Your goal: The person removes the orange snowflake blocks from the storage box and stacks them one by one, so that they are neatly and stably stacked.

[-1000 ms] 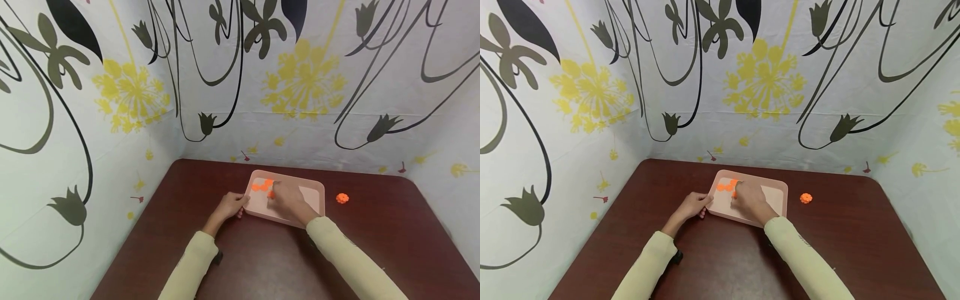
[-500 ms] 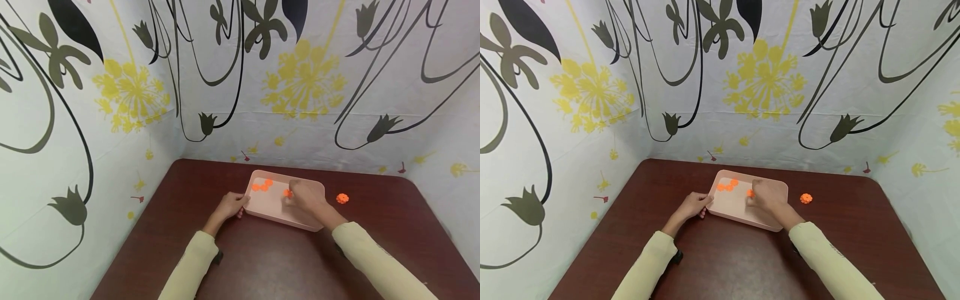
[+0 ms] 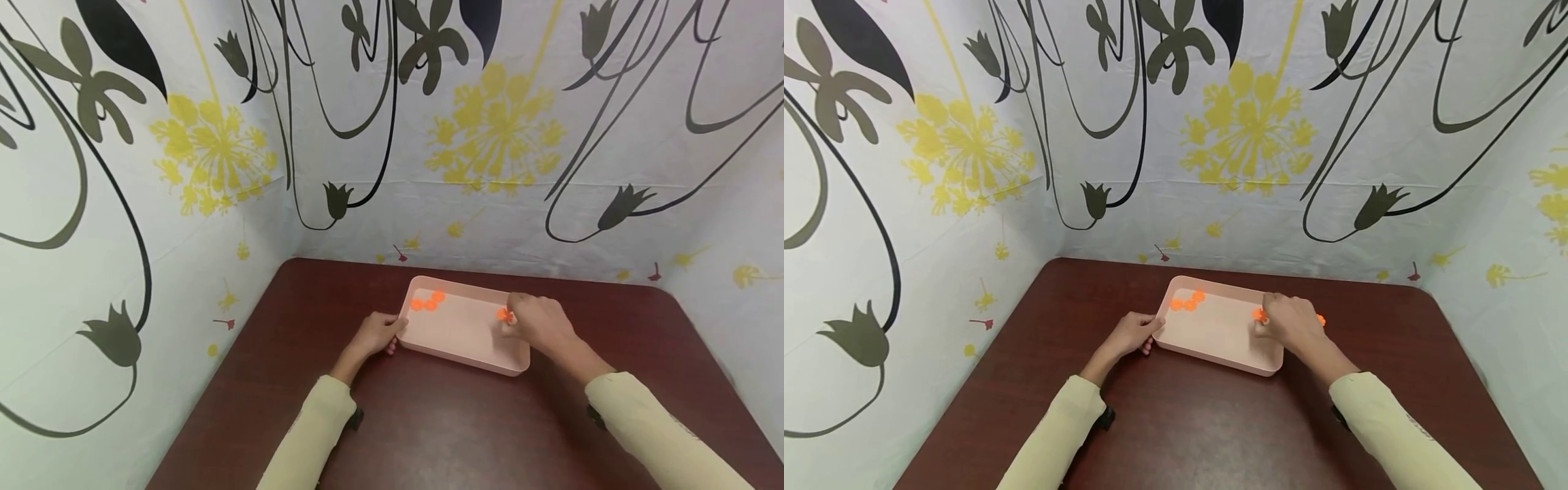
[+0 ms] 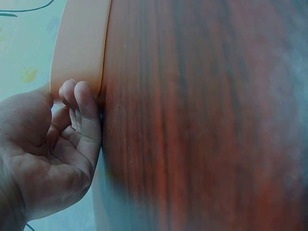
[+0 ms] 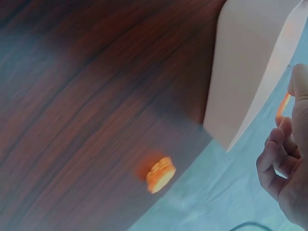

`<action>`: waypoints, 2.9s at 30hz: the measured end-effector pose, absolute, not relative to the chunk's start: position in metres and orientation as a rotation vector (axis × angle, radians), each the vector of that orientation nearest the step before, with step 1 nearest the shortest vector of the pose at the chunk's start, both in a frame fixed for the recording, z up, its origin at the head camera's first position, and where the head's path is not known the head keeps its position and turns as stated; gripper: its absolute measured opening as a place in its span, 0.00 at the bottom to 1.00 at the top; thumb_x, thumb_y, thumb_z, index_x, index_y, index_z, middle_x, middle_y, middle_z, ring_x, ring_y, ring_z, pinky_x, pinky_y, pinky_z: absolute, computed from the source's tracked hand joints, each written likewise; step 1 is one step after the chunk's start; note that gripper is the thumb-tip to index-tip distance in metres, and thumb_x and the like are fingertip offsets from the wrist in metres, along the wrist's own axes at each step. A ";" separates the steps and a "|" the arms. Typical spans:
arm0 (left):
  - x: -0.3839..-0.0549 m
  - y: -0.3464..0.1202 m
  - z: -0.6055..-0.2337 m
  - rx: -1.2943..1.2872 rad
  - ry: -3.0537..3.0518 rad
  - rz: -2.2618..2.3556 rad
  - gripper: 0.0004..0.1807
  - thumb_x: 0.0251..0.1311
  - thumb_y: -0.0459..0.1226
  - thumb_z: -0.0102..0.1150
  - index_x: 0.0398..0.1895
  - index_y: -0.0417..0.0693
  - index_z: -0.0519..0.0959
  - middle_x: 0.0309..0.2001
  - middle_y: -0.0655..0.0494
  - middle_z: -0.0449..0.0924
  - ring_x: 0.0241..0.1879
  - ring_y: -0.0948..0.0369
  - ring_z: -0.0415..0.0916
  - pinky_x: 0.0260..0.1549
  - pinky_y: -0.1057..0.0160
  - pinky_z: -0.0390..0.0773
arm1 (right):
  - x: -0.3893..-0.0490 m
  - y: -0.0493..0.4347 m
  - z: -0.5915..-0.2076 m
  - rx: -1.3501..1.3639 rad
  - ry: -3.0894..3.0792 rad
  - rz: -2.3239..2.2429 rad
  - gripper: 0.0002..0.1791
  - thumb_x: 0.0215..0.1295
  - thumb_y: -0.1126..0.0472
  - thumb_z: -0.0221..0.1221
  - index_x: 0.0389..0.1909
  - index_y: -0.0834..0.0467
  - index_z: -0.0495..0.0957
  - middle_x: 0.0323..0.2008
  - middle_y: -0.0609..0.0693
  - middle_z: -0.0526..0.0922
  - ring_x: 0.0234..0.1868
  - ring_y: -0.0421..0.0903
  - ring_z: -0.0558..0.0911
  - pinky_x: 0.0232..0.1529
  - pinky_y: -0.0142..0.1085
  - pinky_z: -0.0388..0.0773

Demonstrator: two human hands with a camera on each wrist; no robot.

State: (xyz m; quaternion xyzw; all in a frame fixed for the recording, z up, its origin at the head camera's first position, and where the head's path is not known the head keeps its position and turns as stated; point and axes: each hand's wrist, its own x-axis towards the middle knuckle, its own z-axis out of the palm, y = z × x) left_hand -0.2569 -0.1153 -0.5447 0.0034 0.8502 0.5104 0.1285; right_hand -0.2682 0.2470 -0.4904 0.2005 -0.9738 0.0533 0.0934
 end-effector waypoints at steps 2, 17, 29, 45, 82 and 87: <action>-0.257 -0.116 -0.545 0.001 2.471 1.486 0.19 0.76 0.51 0.60 0.49 0.44 0.86 0.22 0.56 0.76 0.18 0.63 0.77 0.21 0.66 0.85 | -0.267 0.255 -0.491 0.577 -2.884 0.174 0.20 0.49 0.51 0.76 0.27 0.53 0.74 0.20 0.42 0.72 0.18 0.41 0.66 0.17 0.35 0.61; -0.257 -0.117 -0.544 -0.031 2.468 1.468 0.19 0.76 0.51 0.60 0.46 0.44 0.86 0.21 0.56 0.76 0.18 0.63 0.75 0.20 0.67 0.84 | -0.262 0.313 -0.500 0.457 -2.852 0.199 0.17 0.51 0.52 0.72 0.29 0.58 0.75 0.20 0.45 0.73 0.19 0.43 0.68 0.17 0.37 0.63; -0.259 -0.116 -0.544 -0.033 2.466 1.474 0.20 0.76 0.50 0.60 0.52 0.43 0.86 0.21 0.56 0.76 0.18 0.63 0.76 0.20 0.66 0.84 | -0.270 0.350 -0.516 0.362 -2.889 0.234 0.20 0.49 0.53 0.72 0.23 0.54 0.68 0.18 0.46 0.66 0.19 0.46 0.65 0.18 0.39 0.58; -0.258 -0.114 -0.543 -0.026 2.477 1.460 0.19 0.76 0.51 0.60 0.51 0.44 0.86 0.21 0.56 0.76 0.18 0.63 0.76 0.21 0.67 0.84 | -0.283 0.358 -0.525 0.344 -3.001 0.189 0.26 0.55 0.48 0.76 0.25 0.58 0.69 0.18 0.49 0.66 0.19 0.47 0.67 0.19 0.40 0.63; -0.257 -0.112 -0.541 -0.036 2.471 1.480 0.20 0.76 0.50 0.61 0.53 0.43 0.86 0.21 0.56 0.76 0.18 0.63 0.76 0.20 0.66 0.85 | -0.276 0.354 -0.519 0.291 -2.929 0.300 0.27 0.65 0.44 0.70 0.46 0.64 0.80 0.34 0.57 0.84 0.25 0.49 0.77 0.21 0.46 0.75; -0.257 -0.113 -0.542 -0.032 2.469 1.490 0.19 0.76 0.49 0.60 0.53 0.43 0.86 0.21 0.56 0.76 0.17 0.64 0.75 0.21 0.65 0.86 | -0.271 0.336 -0.515 0.249 -2.841 0.475 0.30 0.67 0.41 0.69 0.56 0.61 0.81 0.31 0.55 0.82 0.27 0.47 0.77 0.22 0.41 0.72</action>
